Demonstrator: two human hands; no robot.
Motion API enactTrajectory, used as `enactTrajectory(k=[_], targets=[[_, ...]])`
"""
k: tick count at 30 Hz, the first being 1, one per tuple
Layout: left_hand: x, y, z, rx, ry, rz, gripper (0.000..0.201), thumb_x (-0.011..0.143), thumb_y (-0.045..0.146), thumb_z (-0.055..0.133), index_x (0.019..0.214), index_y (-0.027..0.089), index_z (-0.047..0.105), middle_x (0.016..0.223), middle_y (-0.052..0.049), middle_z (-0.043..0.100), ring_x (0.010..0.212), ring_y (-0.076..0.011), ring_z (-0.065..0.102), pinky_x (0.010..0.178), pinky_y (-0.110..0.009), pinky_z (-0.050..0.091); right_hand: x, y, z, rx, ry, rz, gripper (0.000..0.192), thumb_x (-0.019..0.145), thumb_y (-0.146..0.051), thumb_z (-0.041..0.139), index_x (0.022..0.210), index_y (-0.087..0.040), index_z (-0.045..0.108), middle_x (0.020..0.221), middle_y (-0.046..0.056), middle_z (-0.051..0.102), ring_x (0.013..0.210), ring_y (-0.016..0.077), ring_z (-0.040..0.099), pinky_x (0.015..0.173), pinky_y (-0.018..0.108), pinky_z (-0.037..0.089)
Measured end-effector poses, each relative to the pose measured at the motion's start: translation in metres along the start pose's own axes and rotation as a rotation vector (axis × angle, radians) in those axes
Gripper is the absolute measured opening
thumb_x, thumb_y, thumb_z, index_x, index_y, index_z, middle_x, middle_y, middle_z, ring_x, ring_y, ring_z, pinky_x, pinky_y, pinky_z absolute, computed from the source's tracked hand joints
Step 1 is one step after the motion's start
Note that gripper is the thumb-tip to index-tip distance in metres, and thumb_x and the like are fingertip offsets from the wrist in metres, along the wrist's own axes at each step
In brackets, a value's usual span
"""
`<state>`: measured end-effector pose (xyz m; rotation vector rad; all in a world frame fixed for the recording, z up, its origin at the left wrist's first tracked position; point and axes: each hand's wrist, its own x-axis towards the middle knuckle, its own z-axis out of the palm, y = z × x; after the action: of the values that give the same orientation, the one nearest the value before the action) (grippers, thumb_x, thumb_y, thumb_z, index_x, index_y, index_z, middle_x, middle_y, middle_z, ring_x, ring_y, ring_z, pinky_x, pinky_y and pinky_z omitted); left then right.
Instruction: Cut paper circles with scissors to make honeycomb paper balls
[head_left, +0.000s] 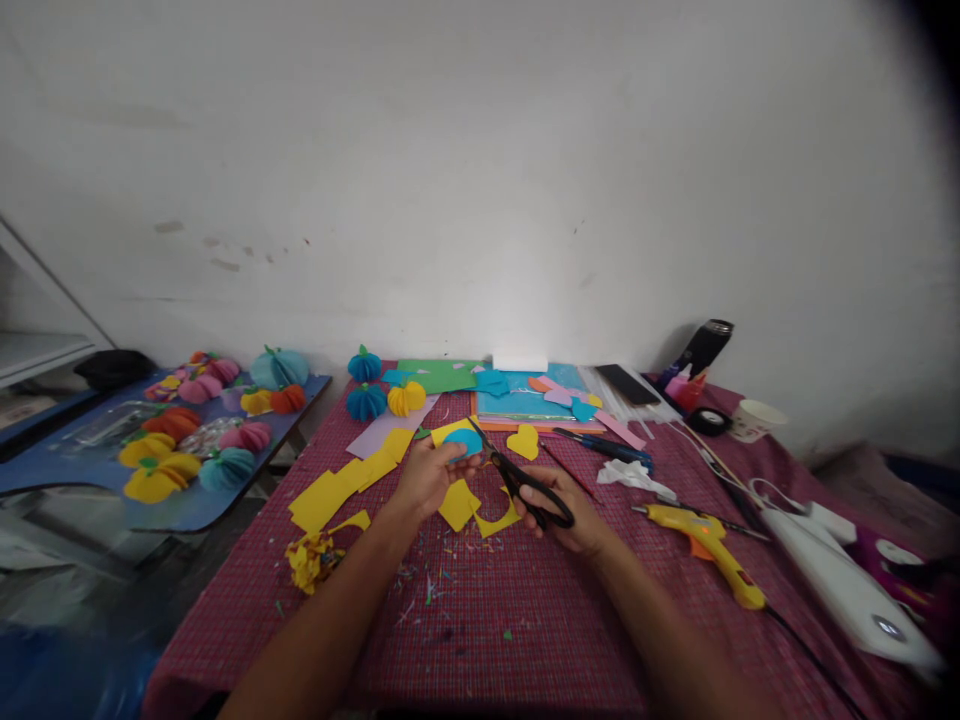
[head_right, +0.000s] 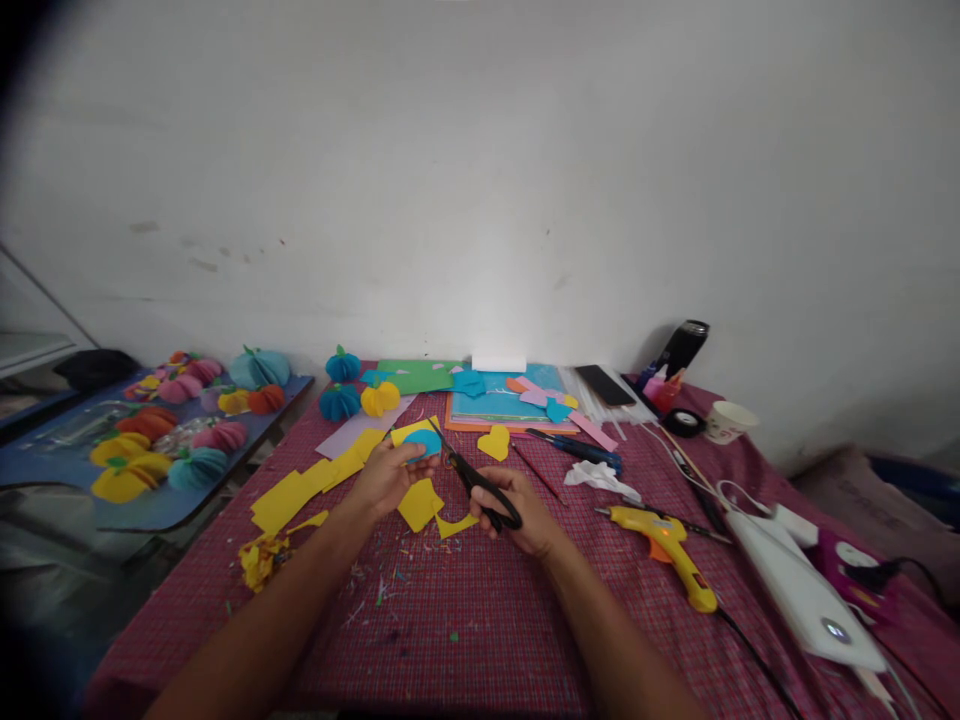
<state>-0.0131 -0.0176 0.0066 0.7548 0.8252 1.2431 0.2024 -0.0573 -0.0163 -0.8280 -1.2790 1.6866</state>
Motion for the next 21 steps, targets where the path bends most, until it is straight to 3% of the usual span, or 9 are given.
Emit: enactTrajectory(k=[21], targets=[[-0.0004, -0.0007, 0.0014, -0.021, 0.002, 0.008, 0.027, 0.062, 0.021, 0.077, 0.083, 0.012, 0.064, 0.077, -0.009, 0.072, 0.067, -0.021, 0.069, 0.061, -0.03, 0.054, 0.0009, 0.0016, 0.0028, -0.004, 0.008, -0.001, 0.034, 0.08, -0.044, 0.072, 0.091, -0.014, 0.06, 0.067, 0.0, 0.059, 0.045, 0.0075, 0.05, 0.036, 0.017, 0.038]])
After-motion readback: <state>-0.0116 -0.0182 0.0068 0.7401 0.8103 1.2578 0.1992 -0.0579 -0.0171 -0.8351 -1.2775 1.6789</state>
